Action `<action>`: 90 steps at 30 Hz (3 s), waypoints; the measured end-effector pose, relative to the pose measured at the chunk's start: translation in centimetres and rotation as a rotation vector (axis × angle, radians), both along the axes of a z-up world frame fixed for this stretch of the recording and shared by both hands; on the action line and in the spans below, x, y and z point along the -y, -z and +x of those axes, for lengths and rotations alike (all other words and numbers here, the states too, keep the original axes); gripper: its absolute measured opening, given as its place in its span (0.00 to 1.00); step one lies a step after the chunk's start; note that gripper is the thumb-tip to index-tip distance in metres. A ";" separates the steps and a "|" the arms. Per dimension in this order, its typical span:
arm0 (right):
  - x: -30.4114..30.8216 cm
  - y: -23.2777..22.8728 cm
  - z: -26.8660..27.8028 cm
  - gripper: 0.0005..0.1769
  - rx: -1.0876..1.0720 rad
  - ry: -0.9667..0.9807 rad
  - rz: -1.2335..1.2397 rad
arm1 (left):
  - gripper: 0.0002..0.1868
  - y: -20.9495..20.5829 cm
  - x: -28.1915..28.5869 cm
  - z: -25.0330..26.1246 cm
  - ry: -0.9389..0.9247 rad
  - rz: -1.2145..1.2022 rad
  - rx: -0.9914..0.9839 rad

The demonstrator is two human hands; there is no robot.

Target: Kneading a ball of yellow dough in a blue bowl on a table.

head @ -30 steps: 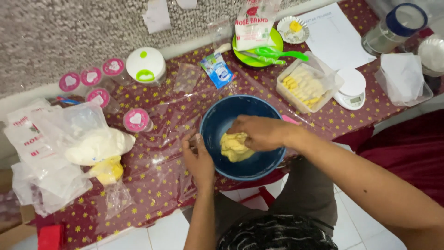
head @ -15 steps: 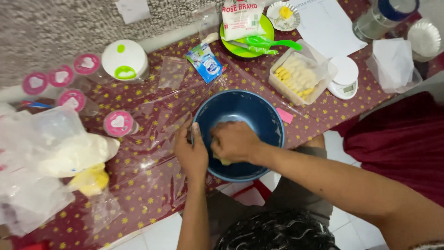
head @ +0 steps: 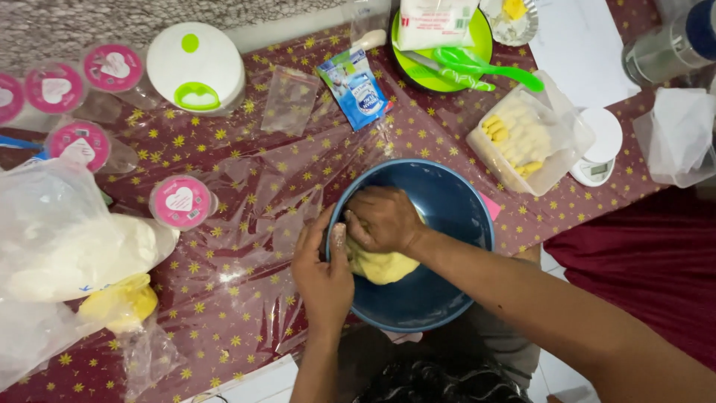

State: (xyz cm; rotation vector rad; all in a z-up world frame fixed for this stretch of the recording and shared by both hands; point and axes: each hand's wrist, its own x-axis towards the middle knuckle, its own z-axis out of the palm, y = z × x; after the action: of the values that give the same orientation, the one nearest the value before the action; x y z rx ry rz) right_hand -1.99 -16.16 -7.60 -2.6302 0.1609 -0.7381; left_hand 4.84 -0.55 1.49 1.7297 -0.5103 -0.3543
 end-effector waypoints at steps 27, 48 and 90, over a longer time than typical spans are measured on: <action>-4.8 -17.2 -5.4 0.29 -0.743 -0.025 -0.025 | 0.08 1.7 0.0 -2.7 -0.248 0.066 0.158; -2.7 0.8 -3.7 0.24 -0.079 -0.078 -0.221 | 0.12 0.8 -0.3 -1.5 -0.103 -0.059 -0.051; -3.9 -2.1 -4.4 0.21 -0.181 -0.205 -0.213 | 0.11 1.0 0.4 -1.9 -0.227 -0.127 -0.247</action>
State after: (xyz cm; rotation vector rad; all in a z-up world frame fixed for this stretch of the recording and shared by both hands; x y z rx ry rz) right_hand -6.42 -12.23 -5.47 -2.8590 -0.1432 -0.4705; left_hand 2.93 -0.99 0.54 1.5751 -0.1516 -0.3589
